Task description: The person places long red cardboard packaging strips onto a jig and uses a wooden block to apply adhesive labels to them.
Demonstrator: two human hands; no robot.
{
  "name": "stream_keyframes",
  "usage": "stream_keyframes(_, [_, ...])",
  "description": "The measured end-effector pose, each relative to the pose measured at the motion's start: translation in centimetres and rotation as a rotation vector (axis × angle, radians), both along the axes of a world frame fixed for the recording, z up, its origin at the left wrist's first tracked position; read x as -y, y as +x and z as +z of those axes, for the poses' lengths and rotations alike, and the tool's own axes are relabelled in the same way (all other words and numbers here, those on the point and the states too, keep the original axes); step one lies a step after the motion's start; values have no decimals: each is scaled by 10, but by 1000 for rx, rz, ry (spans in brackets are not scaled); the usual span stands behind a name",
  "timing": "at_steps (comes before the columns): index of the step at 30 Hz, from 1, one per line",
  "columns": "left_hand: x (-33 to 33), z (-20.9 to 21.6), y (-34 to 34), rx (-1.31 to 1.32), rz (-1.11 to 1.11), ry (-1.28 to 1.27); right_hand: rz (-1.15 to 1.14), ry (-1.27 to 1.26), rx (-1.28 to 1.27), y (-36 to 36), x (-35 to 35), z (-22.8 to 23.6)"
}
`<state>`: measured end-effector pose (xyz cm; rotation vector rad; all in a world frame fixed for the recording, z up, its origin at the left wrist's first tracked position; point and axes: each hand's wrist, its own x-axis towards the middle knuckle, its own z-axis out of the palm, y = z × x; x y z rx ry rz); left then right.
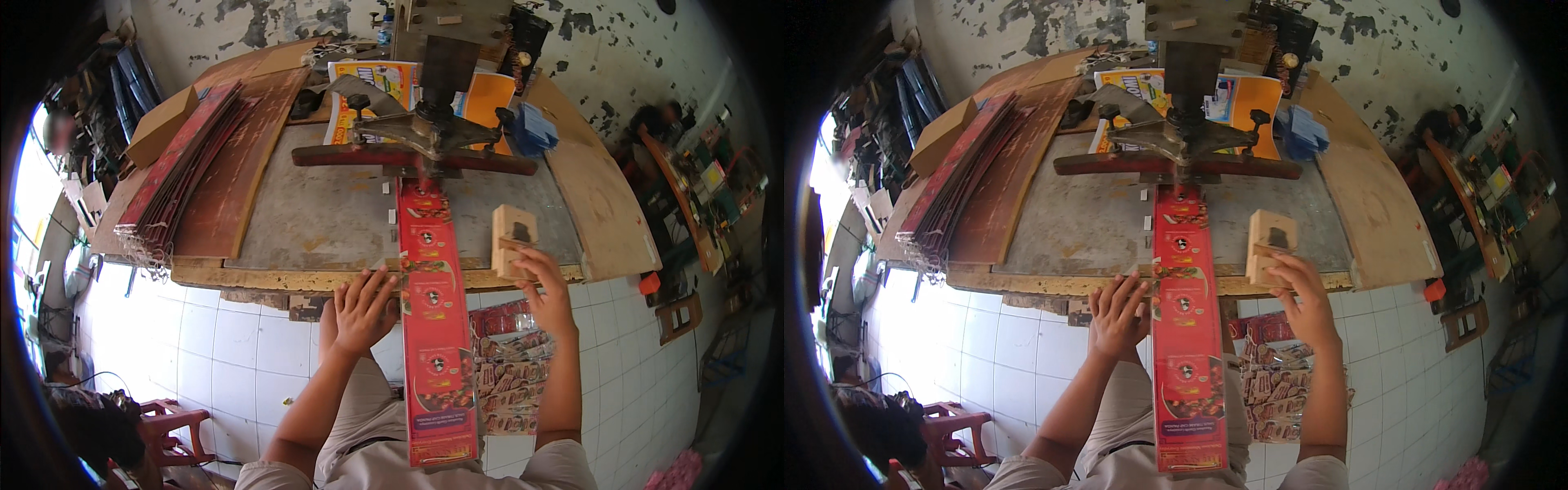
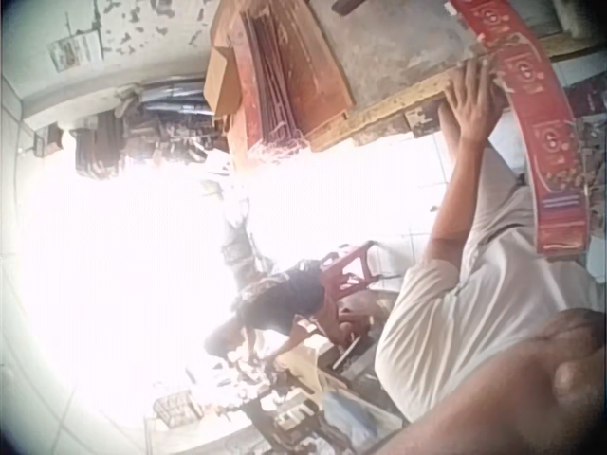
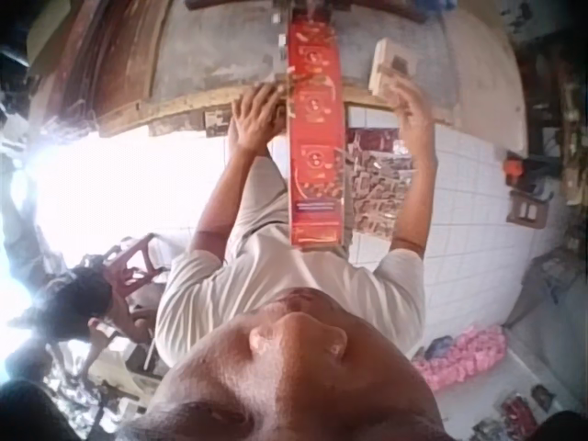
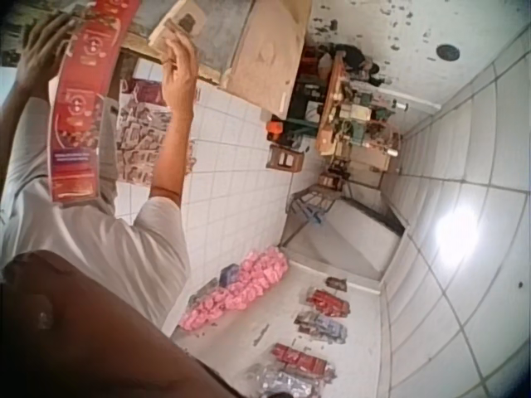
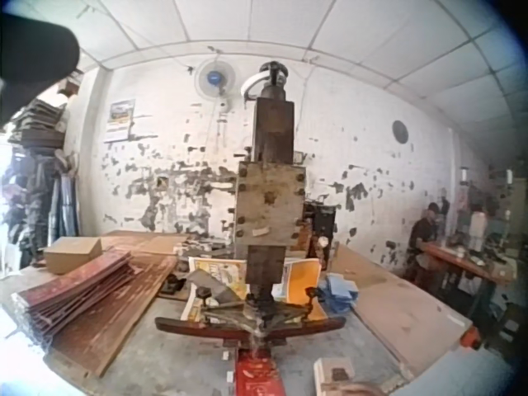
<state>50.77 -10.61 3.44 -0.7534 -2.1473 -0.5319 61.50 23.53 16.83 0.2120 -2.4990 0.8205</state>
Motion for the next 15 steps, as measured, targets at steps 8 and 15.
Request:
stream_keyframes(8, [0, 2, -2, -2, -19, -22, 21, 13, 52, -20, 10, -7])
stream_keyframes(15, [-1, -2, -3, -32, 5, -10, 46, 29, 14, -24, 7, -6])
